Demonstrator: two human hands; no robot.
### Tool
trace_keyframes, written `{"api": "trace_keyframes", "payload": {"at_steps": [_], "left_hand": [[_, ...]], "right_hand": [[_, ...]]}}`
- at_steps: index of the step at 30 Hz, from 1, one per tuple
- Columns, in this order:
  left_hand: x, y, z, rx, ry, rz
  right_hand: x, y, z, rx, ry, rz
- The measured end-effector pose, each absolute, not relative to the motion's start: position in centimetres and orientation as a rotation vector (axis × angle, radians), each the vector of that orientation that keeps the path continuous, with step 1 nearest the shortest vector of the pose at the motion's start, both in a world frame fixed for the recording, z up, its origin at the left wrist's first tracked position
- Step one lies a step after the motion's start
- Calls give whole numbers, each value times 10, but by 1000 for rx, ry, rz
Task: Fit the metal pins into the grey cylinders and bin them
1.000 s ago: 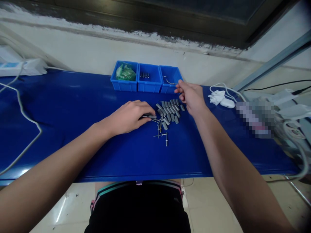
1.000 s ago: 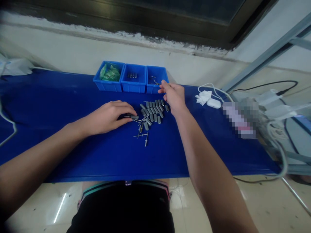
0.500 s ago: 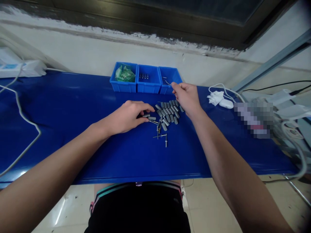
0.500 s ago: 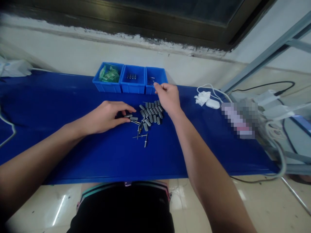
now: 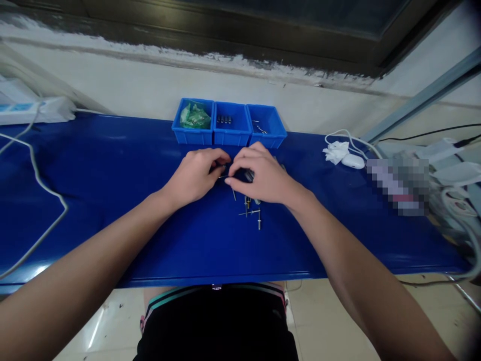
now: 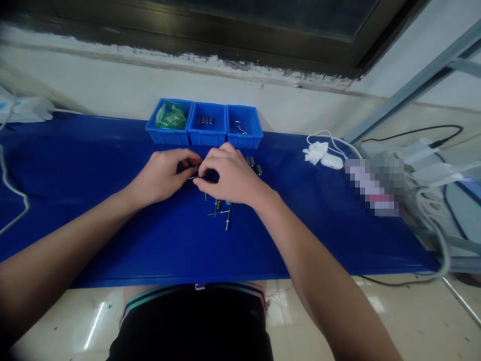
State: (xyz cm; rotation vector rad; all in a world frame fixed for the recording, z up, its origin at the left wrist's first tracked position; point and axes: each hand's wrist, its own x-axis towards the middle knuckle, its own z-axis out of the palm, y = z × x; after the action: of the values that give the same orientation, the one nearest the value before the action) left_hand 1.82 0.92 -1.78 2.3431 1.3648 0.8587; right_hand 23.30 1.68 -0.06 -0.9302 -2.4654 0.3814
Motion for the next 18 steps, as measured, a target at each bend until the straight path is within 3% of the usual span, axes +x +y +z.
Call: {"api": "trace_keyframes", "payload": {"at_steps": [6,18], "left_hand": [[15,13,-23,2245,1490,1015],[18,14,-19,2078,1466,1122]], "right_hand": [[221,6,-8,-942,-2679,332],[210,0,-10,-1061,-2573,127]]}}
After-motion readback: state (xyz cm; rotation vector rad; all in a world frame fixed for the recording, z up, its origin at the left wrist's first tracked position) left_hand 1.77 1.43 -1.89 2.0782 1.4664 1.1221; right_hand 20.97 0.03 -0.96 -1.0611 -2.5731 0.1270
